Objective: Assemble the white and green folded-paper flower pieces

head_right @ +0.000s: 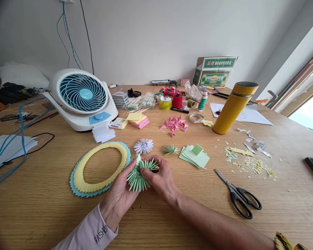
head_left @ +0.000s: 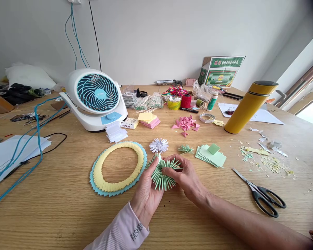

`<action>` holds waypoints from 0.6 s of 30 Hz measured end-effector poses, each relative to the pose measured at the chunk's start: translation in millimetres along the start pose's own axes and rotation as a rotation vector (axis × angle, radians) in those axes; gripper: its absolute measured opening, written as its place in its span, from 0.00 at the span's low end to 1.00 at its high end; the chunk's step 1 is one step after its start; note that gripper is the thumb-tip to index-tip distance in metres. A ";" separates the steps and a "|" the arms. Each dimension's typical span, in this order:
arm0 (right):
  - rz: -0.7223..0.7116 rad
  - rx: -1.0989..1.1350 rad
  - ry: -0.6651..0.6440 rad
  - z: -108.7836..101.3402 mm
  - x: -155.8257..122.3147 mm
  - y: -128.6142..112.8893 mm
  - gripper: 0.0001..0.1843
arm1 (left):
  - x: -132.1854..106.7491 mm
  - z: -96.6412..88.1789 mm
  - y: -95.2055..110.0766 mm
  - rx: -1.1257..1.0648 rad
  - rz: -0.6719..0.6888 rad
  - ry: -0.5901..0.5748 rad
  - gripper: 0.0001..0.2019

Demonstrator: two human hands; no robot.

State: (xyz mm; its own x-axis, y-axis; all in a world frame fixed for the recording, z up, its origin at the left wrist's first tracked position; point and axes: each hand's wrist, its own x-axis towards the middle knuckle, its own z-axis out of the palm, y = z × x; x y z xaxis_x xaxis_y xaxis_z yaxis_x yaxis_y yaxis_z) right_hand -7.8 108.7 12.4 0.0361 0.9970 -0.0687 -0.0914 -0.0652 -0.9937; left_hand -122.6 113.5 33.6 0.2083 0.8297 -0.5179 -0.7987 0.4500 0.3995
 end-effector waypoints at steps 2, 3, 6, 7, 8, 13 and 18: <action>0.014 0.013 -0.002 0.6 -0.3 -0.6 0.15 | -0.3 1.3 0.1 0.003 0.003 0.007 0.04; 0.029 0.021 -0.005 0.9 -0.8 -1.2 0.16 | -0.7 2.4 0.1 0.005 0.007 0.010 0.04; 0.069 0.050 -0.010 1.8 -2.5 -3.7 0.18 | -1.9 5.0 -0.4 0.010 0.015 0.008 0.04; 0.072 0.058 -0.010 2.1 -3.0 -4.4 0.18 | -1.9 5.1 -0.6 0.010 0.015 0.008 0.05; 0.072 0.064 -0.008 2.3 -3.4 -5.1 0.18 | -1.7 4.8 -0.9 0.010 0.016 0.009 0.05; 0.067 0.067 -0.006 2.0 -4.1 -6.3 0.17 | 1.7 -0.3 -1.6 0.027 0.010 -0.003 0.06; 0.040 0.022 0.003 0.4 -4.1 -6.2 0.15 | 3.0 -2.5 -0.7 0.022 -0.005 -0.014 0.06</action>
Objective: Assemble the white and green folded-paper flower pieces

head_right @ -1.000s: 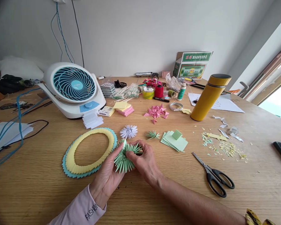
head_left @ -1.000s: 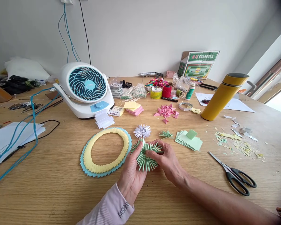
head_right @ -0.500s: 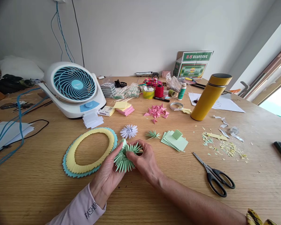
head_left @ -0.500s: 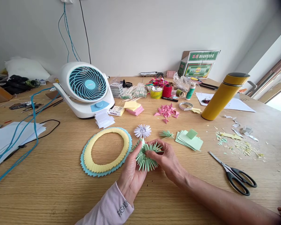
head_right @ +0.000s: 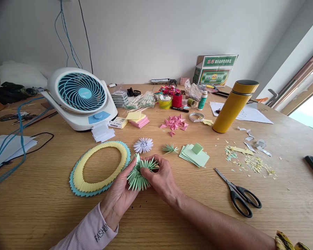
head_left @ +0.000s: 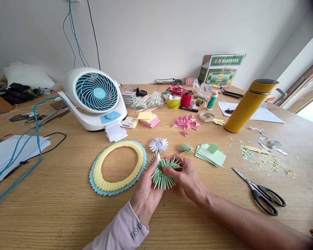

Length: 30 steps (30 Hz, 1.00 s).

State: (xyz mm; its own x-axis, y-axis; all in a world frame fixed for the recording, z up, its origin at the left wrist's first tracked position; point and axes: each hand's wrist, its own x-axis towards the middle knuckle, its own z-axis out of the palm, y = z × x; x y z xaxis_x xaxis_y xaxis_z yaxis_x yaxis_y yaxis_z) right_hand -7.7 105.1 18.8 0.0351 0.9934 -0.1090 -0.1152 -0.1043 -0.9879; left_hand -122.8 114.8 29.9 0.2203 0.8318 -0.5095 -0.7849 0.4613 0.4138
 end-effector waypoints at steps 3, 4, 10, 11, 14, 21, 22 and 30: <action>-0.003 0.002 0.001 -0.4 0.6 0.7 0.16 | 0.2 -0.2 0.0 -0.005 0.000 -0.004 0.05; -0.005 0.004 -0.002 -0.3 0.9 1.0 0.17 | 0.4 -0.3 -0.1 -0.007 0.001 -0.009 0.05; -0.028 -0.002 0.005 0.4 2.1 2.6 0.15 | 1.6 -1.2 -1.3 -0.024 -0.002 -0.041 0.06; -0.026 -0.007 0.005 0.4 2.1 2.5 0.15 | 1.6 -1.3 -1.2 -0.023 -0.001 -0.042 0.07; -0.016 -0.017 -0.006 -0.2 2.3 1.8 0.13 | 1.4 -1.3 -0.8 -0.020 0.007 -0.029 0.07; -0.035 -0.049 -0.056 -1.1 2.0 0.4 0.11 | 0.4 -2.2 -0.7 -0.006 0.010 -0.027 0.07; -0.032 -0.053 -0.058 -1.1 1.9 0.6 0.11 | 0.2 -2.2 -0.7 -0.005 0.011 -0.022 0.07; -0.041 -0.048 -0.020 -1.3 4.0 6.6 0.13 | 0.1 1.5 -0.5 -0.041 0.009 0.008 0.08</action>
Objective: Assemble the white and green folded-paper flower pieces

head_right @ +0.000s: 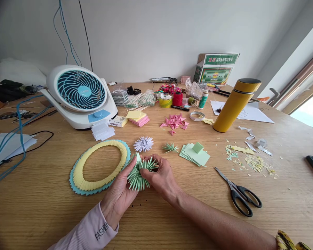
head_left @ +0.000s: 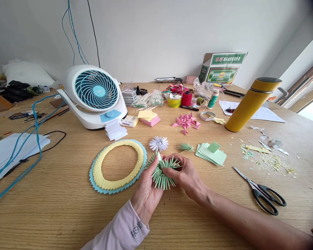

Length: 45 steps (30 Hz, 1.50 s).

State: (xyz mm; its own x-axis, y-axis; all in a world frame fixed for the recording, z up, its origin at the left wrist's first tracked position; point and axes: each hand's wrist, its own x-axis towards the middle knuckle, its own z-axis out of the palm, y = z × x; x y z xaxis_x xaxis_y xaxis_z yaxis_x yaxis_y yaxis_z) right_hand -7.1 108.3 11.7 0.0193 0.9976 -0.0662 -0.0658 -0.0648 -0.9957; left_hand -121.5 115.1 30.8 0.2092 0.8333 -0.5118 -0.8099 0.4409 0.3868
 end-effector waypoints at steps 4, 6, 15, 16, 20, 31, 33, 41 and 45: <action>0.003 0.016 0.005 0.3 -0.2 0.3 0.14 | 0.0 -0.1 -0.5 0.002 0.012 0.016 0.08; 0.004 0.024 0.007 0.4 -0.7 -0.1 0.14 | 0.0 -0.7 -0.8 -0.003 0.008 0.020 0.07; 0.014 0.101 -0.006 0.9 -2.9 -0.4 0.14 | 1.0 -1.4 -0.4 -0.030 0.000 0.003 0.07; 0.013 0.108 -0.007 1.0 -2.8 -0.4 0.14 | 1.1 -1.4 -0.3 -0.032 0.001 -0.001 0.06; 0.013 0.118 -0.006 1.2 -2.3 -0.8 0.14 | 1.5 -0.9 -0.4 -0.037 0.000 0.000 0.06; -0.001 0.106 -0.011 0.4 -1.7 2.1 0.14 | 2.3 -2.0 0.0 -0.035 -0.010 0.011 0.06; -0.008 0.101 -0.016 0.1 -1.2 2.5 0.14 | 2.4 -2.5 0.0 -0.024 -0.014 0.024 0.06; -0.010 0.051 -0.018 -0.9 -2.1 2.3 0.13 | 3.8 -5.0 -2.7 0.016 0.000 0.033 0.05; -0.001 0.038 -0.016 -0.6 -2.4 1.4 0.14 | 2.8 -3.4 -2.9 0.019 0.004 0.032 0.05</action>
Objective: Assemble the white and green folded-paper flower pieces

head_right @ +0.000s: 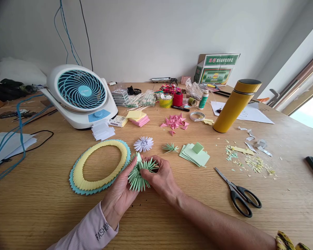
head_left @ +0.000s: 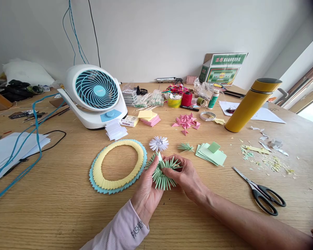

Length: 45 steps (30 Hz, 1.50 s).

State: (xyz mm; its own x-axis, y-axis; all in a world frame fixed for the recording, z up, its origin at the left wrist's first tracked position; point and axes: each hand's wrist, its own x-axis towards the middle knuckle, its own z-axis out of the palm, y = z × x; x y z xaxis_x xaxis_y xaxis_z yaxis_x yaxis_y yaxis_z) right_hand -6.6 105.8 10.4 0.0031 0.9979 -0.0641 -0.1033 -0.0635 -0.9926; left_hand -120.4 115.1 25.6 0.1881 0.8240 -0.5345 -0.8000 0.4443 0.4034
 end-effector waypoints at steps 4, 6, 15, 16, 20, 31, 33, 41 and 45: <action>0.002 0.012 -0.004 0.2 -0.1 -1.2 0.14 | -1.9 1.7 1.3 0.003 0.010 0.011 0.05; 0.010 0.015 -0.003 0.3 -0.2 -1.3 0.14 | -2.7 2.2 1.6 0.009 0.014 0.017 0.05; 0.011 0.022 0.028 0.2 0.1 3.4 0.15 | -0.6 0.3 0.4 0.012 0.003 -0.026 0.05; 0.012 0.018 0.027 0.0 0.1 3.5 0.15 | -0.4 0.3 0.5 0.009 0.002 -0.031 0.05; 0.009 0.006 0.019 -0.7 -0.1 3.7 0.16 | -1.8 1.3 1.2 0.009 -0.003 -0.019 0.05; 0.020 -0.001 0.057 -0.8 1.5 3.6 0.19 | -8.4 4.3 -2.6 0.046 0.018 -0.020 0.05; 0.027 0.009 0.059 -0.5 1.3 3.7 0.20 | -10.6 4.8 -3.6 0.040 0.021 -0.015 0.06; 0.034 0.001 0.075 1.3 -0.5 1.8 0.19 | -10.6 4.1 -4.6 0.056 0.029 0.001 0.06; 0.007 -0.053 0.063 0.4 -0.6 1.1 0.17 | -7.5 3.5 -4.1 0.052 0.025 0.001 0.04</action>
State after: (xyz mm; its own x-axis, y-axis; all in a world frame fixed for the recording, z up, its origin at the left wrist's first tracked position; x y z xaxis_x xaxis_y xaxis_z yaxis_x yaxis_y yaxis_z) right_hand -7.1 105.1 9.4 0.0648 0.9950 -0.0761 -0.0511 -0.0728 -0.9960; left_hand -116.6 108.3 30.6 0.1676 0.8350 -0.5241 -0.7741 0.4407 0.4546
